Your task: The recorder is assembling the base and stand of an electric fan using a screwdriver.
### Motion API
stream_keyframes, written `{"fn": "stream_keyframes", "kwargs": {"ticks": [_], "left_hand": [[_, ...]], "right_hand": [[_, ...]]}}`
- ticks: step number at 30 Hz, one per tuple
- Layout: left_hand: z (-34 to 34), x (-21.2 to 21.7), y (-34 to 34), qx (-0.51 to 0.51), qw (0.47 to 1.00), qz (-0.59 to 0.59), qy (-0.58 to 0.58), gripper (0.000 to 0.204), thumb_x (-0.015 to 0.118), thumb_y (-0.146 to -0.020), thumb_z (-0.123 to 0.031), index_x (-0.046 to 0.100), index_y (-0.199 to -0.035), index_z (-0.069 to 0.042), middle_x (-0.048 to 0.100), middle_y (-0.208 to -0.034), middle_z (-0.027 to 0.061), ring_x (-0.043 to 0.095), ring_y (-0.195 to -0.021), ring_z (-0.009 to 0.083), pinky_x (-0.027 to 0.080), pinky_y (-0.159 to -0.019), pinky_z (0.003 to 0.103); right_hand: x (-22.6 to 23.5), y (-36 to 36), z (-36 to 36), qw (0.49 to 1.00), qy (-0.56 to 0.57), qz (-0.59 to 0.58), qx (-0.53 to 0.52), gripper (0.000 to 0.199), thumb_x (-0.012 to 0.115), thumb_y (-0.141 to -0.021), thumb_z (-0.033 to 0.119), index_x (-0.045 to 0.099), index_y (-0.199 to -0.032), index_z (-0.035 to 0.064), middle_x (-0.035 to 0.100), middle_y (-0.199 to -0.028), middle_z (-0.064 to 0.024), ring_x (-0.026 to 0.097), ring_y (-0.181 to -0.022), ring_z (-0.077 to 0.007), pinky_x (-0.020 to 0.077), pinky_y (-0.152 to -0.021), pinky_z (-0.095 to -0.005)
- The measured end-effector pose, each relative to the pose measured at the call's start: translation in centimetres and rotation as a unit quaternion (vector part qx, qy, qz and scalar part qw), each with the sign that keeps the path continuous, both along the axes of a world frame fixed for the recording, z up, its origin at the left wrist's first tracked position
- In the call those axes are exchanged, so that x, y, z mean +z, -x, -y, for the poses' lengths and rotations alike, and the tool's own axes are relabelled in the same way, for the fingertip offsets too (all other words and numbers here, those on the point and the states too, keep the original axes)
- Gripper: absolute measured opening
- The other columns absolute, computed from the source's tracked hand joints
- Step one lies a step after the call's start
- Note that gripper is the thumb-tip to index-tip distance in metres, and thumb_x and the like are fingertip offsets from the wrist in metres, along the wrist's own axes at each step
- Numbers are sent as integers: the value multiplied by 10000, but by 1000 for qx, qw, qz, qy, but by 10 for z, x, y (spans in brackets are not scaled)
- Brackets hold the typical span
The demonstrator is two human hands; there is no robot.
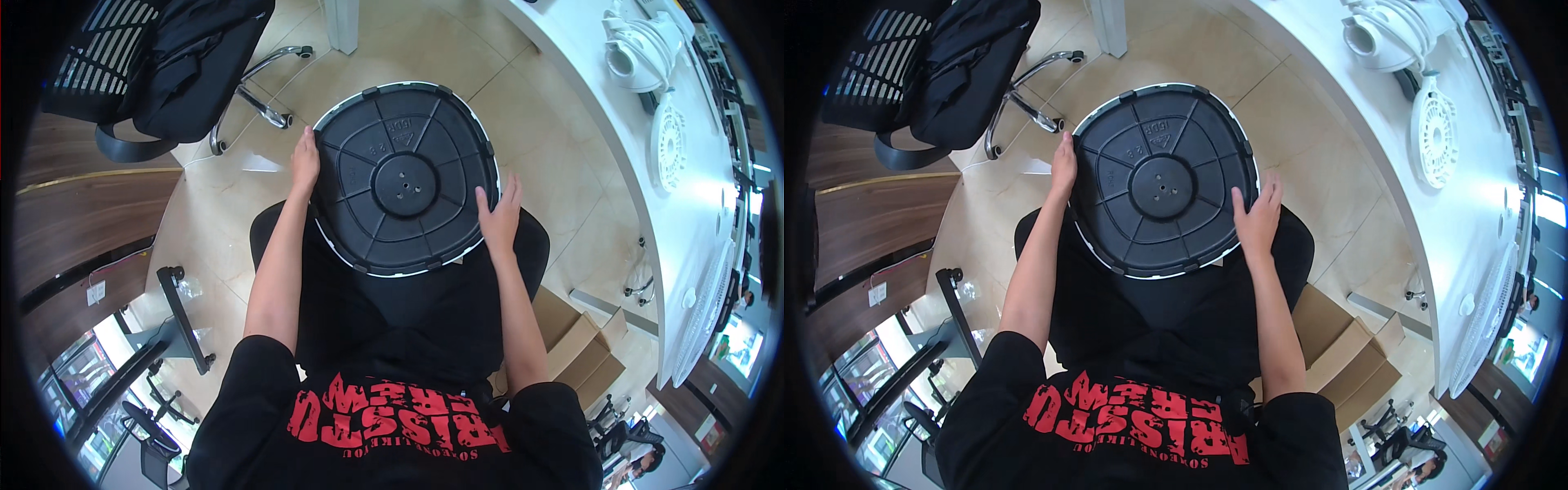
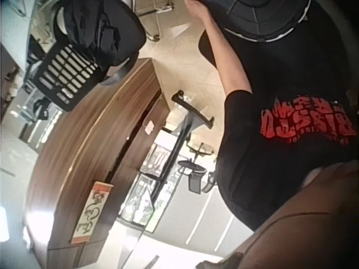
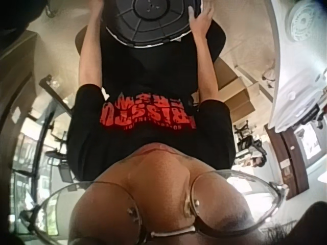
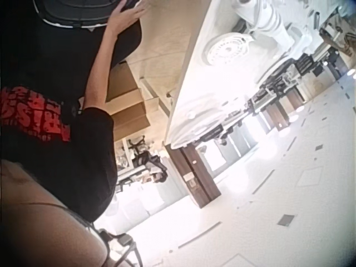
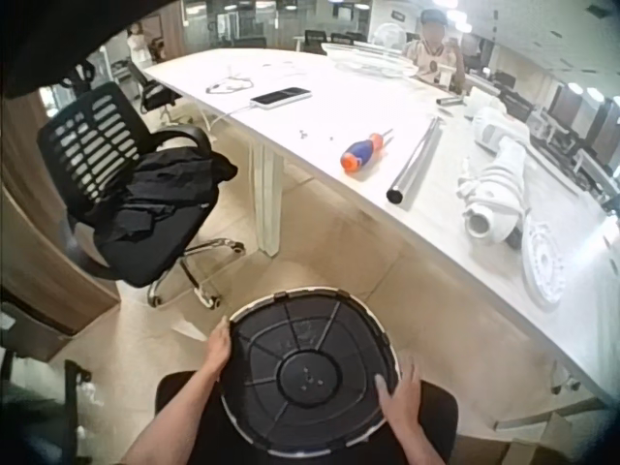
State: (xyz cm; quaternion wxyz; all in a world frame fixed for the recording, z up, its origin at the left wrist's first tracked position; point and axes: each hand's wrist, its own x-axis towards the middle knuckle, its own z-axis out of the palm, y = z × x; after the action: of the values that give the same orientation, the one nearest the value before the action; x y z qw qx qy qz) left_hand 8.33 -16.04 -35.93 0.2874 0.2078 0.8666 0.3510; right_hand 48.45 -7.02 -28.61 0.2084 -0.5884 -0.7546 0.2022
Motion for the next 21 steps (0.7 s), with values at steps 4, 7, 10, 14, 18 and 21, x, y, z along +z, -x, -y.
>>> {"fn": "stream_keyframes", "kwargs": {"ticks": [4,7,10,14,18,21], "left_hand": [[48,-16,0,78,992,49,-87,719,282,-1067,-551,530,-1396,39,574,-1390,242,497,-1340,378,358,-1111,403],[75,-6,-30,155,973,132,-105,747,279,-1076,-542,471,-1418,93,539,-1425,233,482,-1353,327,339,-1122,380],[94,3,-55,232,937,216,-148,687,281,-1091,-498,434,-1462,59,534,-1423,196,503,-1318,273,358,-1109,365],[98,10,-67,269,910,252,-189,631,281,-1104,-453,443,-1452,47,546,-1403,173,521,-1288,250,372,-1099,351],[102,16,-69,271,900,284,-192,607,284,-1106,-446,453,-1441,31,551,-1401,158,527,-1281,249,374,-1105,355],[103,34,-89,286,870,338,-216,604,290,-1101,-463,443,-1444,9,550,-1405,152,524,-1293,254,373,-1114,363]], "right_hand": [[-8,14,-19,998,44,35,-6,762,667,-939,371,325,-1490,-30,380,-1478,-267,464,-1312,-448,423,-1070,-469],[-22,13,-28,998,54,33,-3,750,655,-946,375,324,-1500,-9,365,-1493,-250,468,-1313,-440,437,-1059,-464],[-37,19,-30,998,68,9,-6,626,577,-997,349,358,-1470,3,488,-1395,-277,544,-1216,-461,472,-995,-490],[-51,27,-27,997,61,-32,-36,514,494,-1042,313,389,-1426,-13,601,-1261,-309,595,-1121,-489,484,-945,-522],[-63,19,-25,997,57,-29,-47,525,483,-1045,322,378,-1443,-5,607,-1265,-307,597,-1125,-485,481,-947,-520],[-70,6,-35,994,90,-19,-62,546,460,-1050,362,378,-1468,21,606,-1275,-303,599,-1132,-478,479,-954,-514]]}}
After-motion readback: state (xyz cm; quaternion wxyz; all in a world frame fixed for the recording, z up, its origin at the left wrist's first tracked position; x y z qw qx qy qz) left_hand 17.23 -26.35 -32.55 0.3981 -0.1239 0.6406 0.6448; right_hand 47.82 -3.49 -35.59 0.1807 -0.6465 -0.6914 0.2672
